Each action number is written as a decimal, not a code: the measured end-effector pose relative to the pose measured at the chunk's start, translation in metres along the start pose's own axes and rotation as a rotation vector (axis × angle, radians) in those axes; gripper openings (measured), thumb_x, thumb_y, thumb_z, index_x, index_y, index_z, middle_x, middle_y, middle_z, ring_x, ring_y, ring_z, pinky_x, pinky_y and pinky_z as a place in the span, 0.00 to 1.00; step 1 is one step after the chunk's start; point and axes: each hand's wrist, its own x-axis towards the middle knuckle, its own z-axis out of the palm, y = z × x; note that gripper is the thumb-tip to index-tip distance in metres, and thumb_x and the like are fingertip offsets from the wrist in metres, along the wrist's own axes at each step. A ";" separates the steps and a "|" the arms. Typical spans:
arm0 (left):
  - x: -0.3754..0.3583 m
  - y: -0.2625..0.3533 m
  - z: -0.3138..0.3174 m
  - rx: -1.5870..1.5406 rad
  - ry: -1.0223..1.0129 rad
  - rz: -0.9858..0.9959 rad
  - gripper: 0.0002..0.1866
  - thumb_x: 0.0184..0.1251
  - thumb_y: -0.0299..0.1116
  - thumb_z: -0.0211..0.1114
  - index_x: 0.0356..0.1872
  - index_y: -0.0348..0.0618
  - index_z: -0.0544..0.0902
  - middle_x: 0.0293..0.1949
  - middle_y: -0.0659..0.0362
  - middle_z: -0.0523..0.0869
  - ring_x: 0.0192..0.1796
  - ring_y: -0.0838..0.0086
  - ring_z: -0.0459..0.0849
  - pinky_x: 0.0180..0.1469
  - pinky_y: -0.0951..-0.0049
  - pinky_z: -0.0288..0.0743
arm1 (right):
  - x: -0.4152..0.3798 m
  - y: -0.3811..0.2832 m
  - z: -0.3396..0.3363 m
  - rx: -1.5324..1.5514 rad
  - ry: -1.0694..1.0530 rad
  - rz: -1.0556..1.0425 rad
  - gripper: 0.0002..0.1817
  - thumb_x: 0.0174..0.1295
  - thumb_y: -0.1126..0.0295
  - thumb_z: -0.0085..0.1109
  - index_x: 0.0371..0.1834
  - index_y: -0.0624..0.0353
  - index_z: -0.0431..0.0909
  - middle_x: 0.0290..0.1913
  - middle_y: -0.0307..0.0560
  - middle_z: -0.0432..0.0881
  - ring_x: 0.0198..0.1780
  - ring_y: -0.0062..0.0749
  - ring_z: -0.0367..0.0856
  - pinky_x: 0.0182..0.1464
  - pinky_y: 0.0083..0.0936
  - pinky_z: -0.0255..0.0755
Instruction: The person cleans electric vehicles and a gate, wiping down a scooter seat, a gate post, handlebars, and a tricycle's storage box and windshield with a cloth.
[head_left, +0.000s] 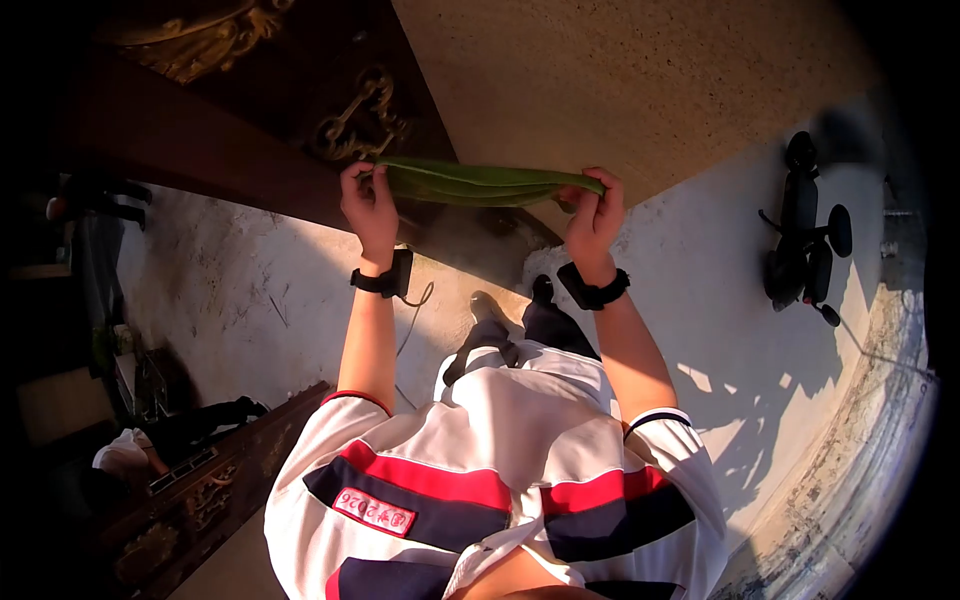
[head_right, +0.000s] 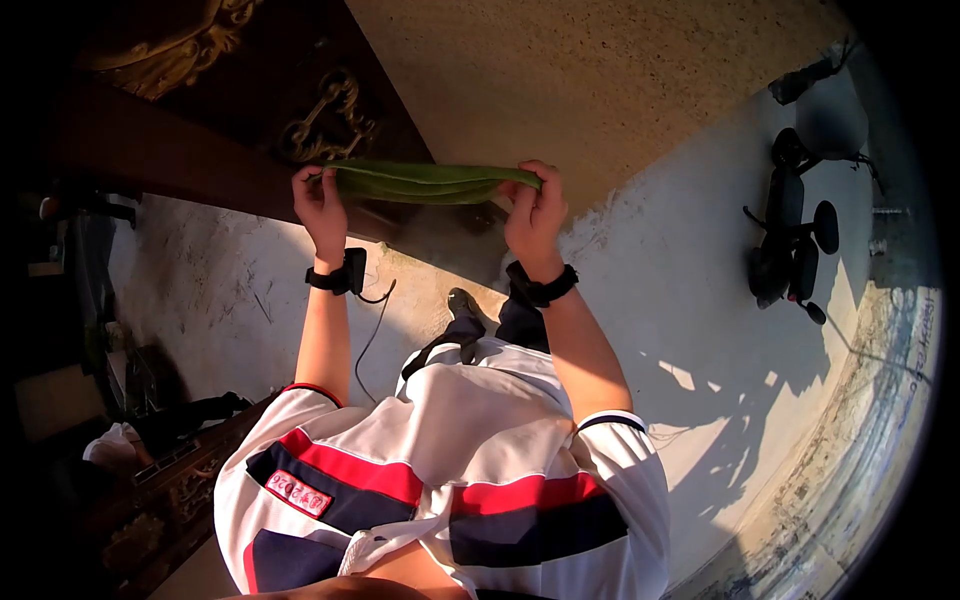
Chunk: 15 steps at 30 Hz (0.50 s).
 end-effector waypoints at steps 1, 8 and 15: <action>-0.006 0.004 0.013 -0.004 -0.010 0.066 0.06 0.72 0.23 0.61 0.45 0.38 0.75 0.31 0.62 0.83 0.30 0.86 0.76 0.30 0.83 0.67 | 0.000 -0.001 -0.018 -0.026 0.043 -0.019 0.09 0.72 0.81 0.41 0.51 0.66 0.71 0.37 0.47 0.82 0.34 0.25 0.83 0.40 0.22 0.79; -0.050 0.064 0.077 -0.191 -0.125 0.094 0.07 0.75 0.26 0.60 0.47 0.39 0.73 0.34 0.60 0.83 0.37 0.81 0.82 0.42 0.81 0.74 | 0.014 -0.015 -0.107 -0.075 0.210 -0.175 0.10 0.71 0.80 0.41 0.50 0.65 0.72 0.39 0.47 0.80 0.37 0.25 0.83 0.41 0.22 0.79; -0.116 0.133 0.168 -0.149 -0.188 0.170 0.06 0.74 0.24 0.59 0.47 0.38 0.72 0.35 0.60 0.83 0.38 0.80 0.83 0.42 0.81 0.75 | 0.029 -0.023 -0.240 -0.089 0.207 -0.093 0.10 0.71 0.80 0.44 0.51 0.65 0.73 0.42 0.48 0.81 0.38 0.26 0.82 0.41 0.23 0.79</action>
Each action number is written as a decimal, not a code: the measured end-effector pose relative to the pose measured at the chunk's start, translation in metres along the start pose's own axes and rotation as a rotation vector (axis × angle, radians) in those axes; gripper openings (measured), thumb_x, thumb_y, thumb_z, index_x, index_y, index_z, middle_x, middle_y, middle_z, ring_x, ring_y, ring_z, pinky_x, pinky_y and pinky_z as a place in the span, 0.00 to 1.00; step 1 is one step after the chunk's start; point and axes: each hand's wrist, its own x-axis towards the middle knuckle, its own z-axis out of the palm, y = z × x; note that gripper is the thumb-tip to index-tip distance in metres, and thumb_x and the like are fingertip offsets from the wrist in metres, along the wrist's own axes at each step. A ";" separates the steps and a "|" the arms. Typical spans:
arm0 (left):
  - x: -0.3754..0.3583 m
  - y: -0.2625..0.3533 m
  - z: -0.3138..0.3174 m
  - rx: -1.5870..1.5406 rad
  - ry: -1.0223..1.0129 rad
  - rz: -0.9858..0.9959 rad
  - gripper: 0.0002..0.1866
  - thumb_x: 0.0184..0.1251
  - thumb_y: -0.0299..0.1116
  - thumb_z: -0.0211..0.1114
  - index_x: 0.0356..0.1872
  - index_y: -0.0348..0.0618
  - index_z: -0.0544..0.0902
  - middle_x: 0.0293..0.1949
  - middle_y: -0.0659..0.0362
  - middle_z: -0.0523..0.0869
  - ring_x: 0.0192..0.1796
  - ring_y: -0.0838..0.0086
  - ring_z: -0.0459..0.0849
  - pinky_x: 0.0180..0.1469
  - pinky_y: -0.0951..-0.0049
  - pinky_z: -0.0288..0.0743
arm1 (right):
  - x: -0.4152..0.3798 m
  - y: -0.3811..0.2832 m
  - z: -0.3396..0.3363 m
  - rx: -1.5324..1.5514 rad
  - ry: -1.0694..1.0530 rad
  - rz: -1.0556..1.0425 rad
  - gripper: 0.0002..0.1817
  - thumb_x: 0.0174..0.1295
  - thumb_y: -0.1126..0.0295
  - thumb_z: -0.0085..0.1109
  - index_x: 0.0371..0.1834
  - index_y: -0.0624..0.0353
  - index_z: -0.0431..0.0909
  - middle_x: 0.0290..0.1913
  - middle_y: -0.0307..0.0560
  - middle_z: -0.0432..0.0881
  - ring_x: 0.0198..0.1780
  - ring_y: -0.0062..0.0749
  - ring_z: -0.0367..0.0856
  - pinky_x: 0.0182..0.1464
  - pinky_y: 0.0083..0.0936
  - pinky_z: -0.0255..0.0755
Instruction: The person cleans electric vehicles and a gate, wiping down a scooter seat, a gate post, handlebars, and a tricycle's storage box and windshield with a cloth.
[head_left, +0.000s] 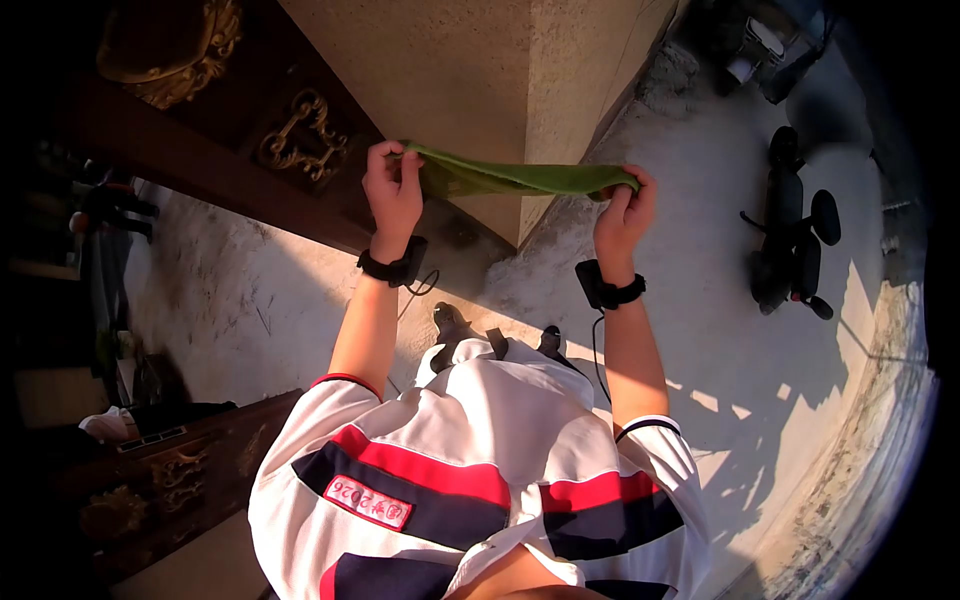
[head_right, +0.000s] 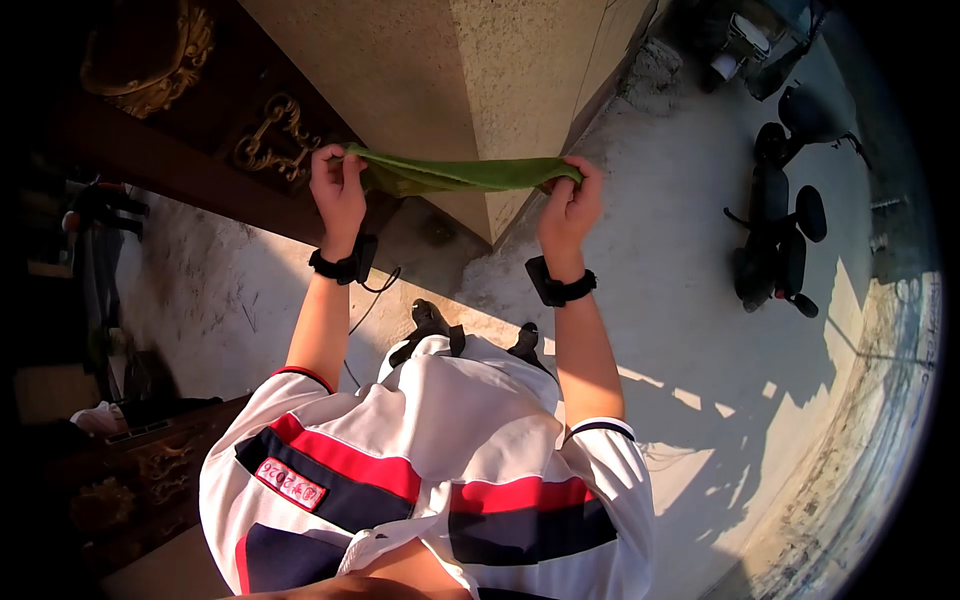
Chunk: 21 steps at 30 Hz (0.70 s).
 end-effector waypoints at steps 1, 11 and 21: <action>-0.005 0.006 0.013 0.010 -0.012 0.008 0.06 0.74 0.23 0.59 0.47 0.38 0.72 0.36 0.60 0.83 0.38 0.80 0.83 0.42 0.81 0.75 | 0.005 0.002 -0.017 -0.012 0.007 0.001 0.10 0.71 0.80 0.44 0.51 0.65 0.73 0.42 0.48 0.81 0.38 0.26 0.82 0.41 0.23 0.78; -0.002 0.044 0.084 0.161 0.041 0.144 0.08 0.68 0.23 0.65 0.44 0.35 0.77 0.33 0.54 0.84 0.37 0.73 0.83 0.41 0.74 0.76 | 0.020 0.023 -0.074 0.027 0.032 0.100 0.10 0.70 0.80 0.47 0.52 0.66 0.72 0.41 0.48 0.81 0.39 0.26 0.82 0.43 0.23 0.77; 0.045 0.052 0.110 0.212 0.041 0.140 0.13 0.62 0.28 0.73 0.25 0.37 0.75 0.21 0.63 0.74 0.25 0.79 0.70 0.31 0.77 0.67 | 0.052 0.013 -0.053 -0.034 -0.003 0.028 0.10 0.69 0.79 0.49 0.51 0.65 0.74 0.41 0.48 0.82 0.40 0.26 0.82 0.42 0.24 0.77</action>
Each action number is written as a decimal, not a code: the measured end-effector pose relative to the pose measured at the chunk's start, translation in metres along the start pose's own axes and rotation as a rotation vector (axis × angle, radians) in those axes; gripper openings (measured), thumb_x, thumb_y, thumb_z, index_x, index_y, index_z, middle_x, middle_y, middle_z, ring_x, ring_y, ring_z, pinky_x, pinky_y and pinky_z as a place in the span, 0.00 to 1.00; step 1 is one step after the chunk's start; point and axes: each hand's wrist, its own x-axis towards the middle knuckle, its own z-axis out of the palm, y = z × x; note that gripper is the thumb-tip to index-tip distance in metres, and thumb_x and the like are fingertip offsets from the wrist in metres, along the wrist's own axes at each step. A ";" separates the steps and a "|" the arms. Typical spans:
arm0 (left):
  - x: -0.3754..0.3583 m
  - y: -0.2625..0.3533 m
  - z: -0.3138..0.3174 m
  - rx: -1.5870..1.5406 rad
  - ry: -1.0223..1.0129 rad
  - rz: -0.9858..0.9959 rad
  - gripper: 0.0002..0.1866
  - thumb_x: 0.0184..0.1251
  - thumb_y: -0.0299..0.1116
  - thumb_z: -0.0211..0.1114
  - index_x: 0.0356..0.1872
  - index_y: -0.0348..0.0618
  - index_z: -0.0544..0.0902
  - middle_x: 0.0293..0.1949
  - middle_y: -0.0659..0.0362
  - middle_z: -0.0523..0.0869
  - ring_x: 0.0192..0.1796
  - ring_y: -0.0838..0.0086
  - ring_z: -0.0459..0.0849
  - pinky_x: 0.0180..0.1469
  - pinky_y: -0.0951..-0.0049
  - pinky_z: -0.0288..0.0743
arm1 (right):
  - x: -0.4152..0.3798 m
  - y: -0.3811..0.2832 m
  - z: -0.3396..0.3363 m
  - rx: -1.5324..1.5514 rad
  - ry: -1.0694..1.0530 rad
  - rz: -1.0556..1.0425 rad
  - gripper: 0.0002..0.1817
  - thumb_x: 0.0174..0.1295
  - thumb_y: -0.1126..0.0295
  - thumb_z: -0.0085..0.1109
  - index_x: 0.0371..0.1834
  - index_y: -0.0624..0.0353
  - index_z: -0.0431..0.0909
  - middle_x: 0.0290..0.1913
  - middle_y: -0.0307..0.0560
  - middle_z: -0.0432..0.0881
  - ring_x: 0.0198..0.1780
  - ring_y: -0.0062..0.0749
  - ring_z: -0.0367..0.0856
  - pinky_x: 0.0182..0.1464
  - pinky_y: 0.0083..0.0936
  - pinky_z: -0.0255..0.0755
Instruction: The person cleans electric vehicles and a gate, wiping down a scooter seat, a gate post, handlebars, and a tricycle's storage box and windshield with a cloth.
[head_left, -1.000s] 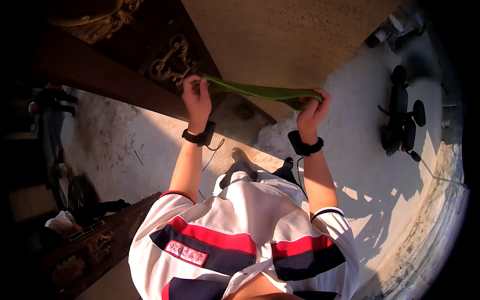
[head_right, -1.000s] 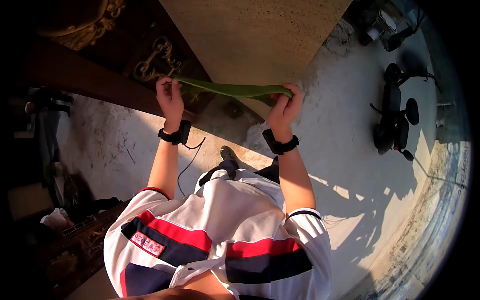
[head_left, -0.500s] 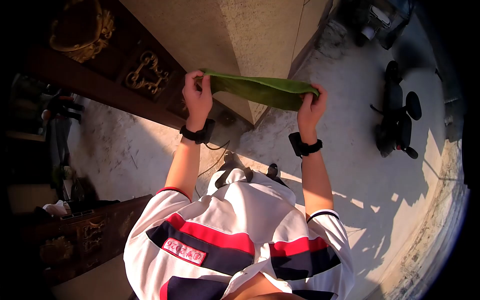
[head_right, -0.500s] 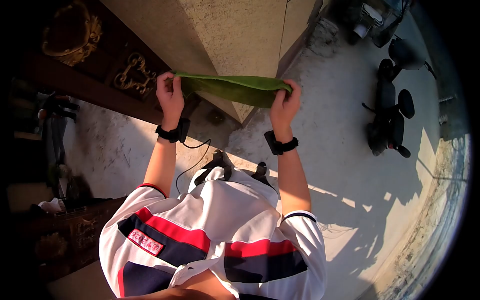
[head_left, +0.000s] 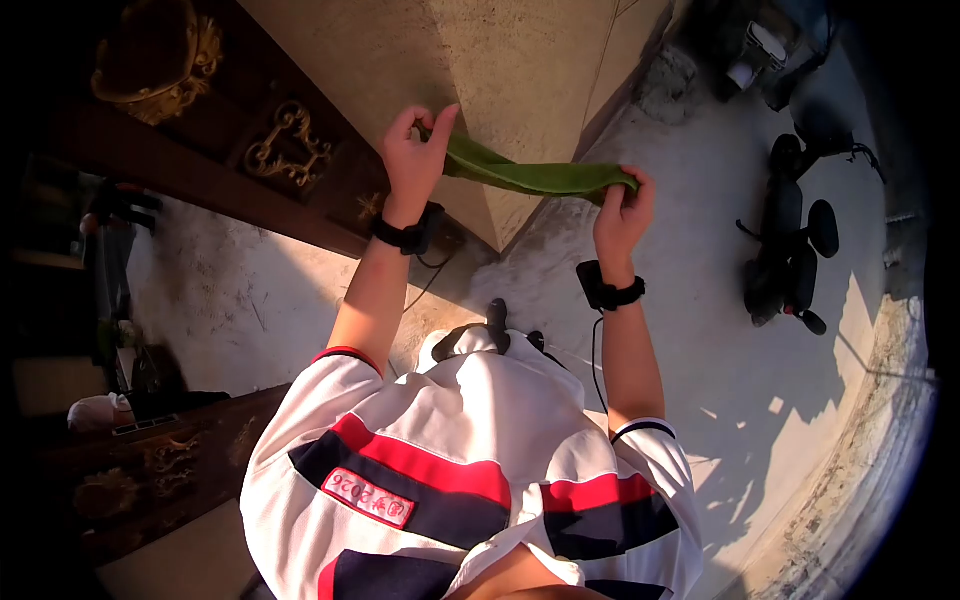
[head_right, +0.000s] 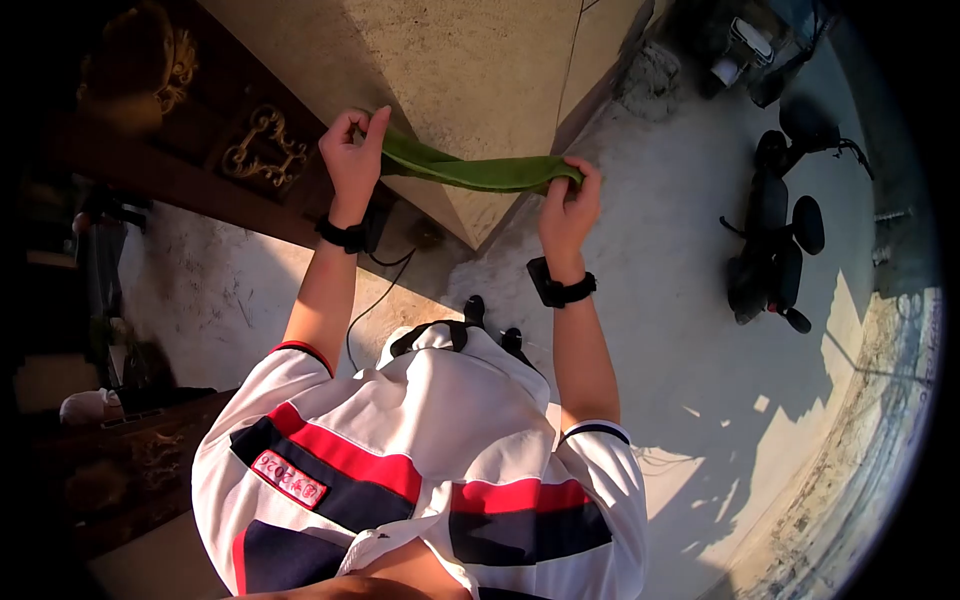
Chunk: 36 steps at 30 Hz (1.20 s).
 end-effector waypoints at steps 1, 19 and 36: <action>0.007 0.001 0.004 -0.004 0.005 -0.019 0.15 0.62 0.29 0.74 0.25 0.38 0.74 0.21 0.64 0.72 0.25 0.81 0.67 0.29 0.78 0.64 | 0.003 -0.001 0.005 -0.011 -0.009 -0.003 0.10 0.69 0.79 0.50 0.51 0.65 0.74 0.41 0.48 0.82 0.39 0.26 0.82 0.42 0.24 0.77; 0.023 -0.010 0.023 0.055 -0.044 0.141 0.17 0.53 0.28 0.77 0.26 0.39 0.72 0.21 0.57 0.72 0.23 0.66 0.70 0.28 0.68 0.68 | 0.025 0.014 0.058 -0.138 -0.038 -0.066 0.10 0.64 0.81 0.53 0.47 0.63 0.76 0.36 0.48 0.84 0.33 0.28 0.83 0.36 0.24 0.76; 0.009 0.001 0.028 0.170 -0.059 -0.038 0.16 0.63 0.28 0.71 0.23 0.35 0.71 0.18 0.53 0.72 0.20 0.63 0.69 0.25 0.68 0.65 | 0.068 0.033 0.060 0.056 -0.206 -0.049 0.11 0.62 0.82 0.53 0.47 0.63 0.78 0.37 0.49 0.85 0.35 0.31 0.85 0.38 0.25 0.78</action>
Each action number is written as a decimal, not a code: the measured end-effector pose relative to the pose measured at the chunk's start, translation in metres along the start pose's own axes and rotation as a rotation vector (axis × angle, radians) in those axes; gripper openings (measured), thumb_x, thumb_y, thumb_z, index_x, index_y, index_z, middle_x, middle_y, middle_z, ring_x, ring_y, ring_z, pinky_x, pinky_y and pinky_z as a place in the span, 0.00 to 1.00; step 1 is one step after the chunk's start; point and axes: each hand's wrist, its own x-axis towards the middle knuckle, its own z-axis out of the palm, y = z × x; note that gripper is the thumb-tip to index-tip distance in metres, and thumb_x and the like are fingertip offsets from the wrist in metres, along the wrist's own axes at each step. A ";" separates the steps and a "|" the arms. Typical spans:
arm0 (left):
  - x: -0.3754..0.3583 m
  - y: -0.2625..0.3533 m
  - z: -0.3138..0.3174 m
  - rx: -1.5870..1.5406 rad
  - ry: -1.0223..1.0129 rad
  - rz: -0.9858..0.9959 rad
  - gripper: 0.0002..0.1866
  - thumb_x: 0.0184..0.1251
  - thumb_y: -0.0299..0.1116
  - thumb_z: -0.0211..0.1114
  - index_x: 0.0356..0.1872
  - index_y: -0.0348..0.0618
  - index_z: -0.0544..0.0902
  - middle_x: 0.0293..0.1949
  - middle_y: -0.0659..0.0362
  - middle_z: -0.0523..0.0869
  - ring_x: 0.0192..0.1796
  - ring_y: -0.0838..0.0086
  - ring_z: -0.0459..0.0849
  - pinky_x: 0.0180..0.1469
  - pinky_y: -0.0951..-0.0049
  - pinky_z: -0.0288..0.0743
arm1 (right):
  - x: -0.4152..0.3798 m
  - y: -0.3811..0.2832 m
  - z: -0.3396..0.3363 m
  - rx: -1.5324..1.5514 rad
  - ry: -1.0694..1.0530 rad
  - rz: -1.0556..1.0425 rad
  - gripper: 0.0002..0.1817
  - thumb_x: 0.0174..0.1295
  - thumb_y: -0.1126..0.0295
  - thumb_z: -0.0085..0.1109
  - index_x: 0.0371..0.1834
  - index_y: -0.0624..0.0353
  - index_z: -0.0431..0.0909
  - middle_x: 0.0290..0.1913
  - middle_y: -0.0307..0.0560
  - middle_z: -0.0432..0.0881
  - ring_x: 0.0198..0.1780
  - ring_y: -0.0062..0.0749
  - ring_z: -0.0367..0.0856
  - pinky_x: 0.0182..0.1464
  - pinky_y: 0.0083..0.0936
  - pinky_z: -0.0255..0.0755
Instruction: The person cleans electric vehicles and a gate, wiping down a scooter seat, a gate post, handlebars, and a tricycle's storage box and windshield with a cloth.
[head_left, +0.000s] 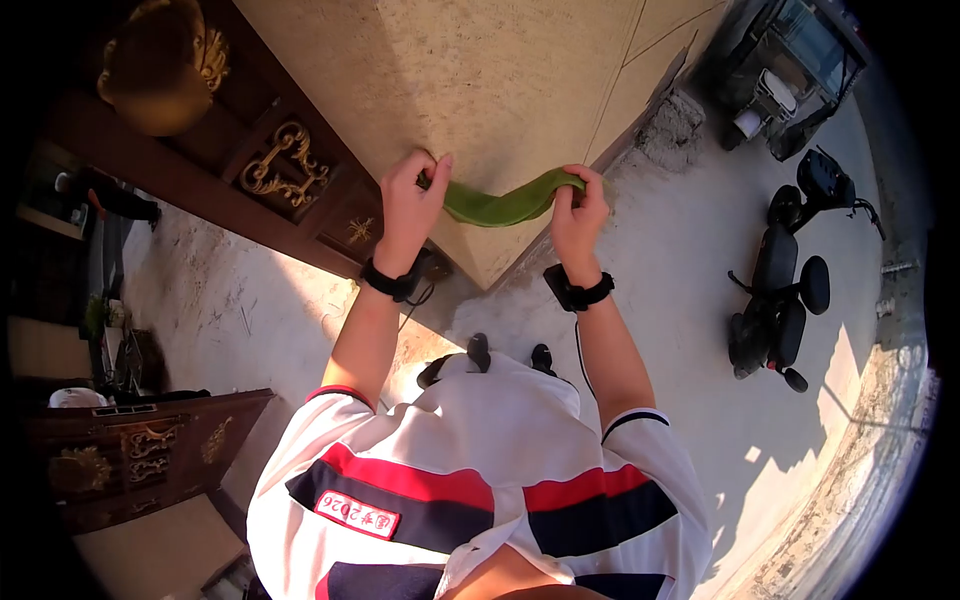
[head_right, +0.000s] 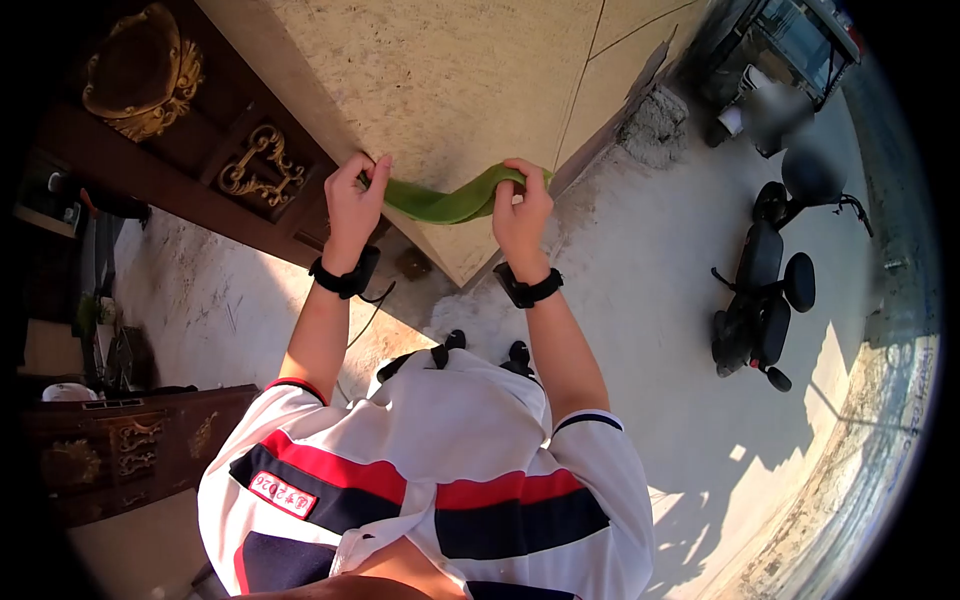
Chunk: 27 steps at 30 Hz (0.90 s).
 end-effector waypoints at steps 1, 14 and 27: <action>0.000 0.001 0.000 0.017 -0.003 -0.011 0.16 0.63 0.28 0.71 0.23 0.35 0.72 0.18 0.53 0.72 0.20 0.64 0.69 0.25 0.69 0.65 | 0.001 0.001 0.000 0.007 -0.011 -0.009 0.11 0.62 0.82 0.53 0.47 0.63 0.78 0.38 0.49 0.85 0.35 0.31 0.85 0.38 0.25 0.78; -0.032 -0.001 -0.001 0.034 0.037 -0.113 0.07 0.68 0.27 0.67 0.35 0.37 0.78 0.26 0.64 0.78 0.27 0.85 0.72 0.29 0.81 0.65 | -0.010 0.011 -0.007 0.042 -0.217 0.029 0.15 0.71 0.81 0.45 0.56 0.65 0.77 0.34 0.39 0.79 0.33 0.17 0.77 0.38 0.17 0.75; -0.084 -0.007 -0.055 0.161 0.243 -0.275 0.12 0.67 0.17 0.56 0.48 0.39 0.80 0.36 0.55 0.85 0.32 0.75 0.81 0.34 0.78 0.73 | -0.034 0.012 0.018 0.250 -0.348 0.056 0.12 0.71 0.81 0.46 0.54 0.66 0.74 0.42 0.48 0.81 0.36 0.24 0.81 0.41 0.20 0.77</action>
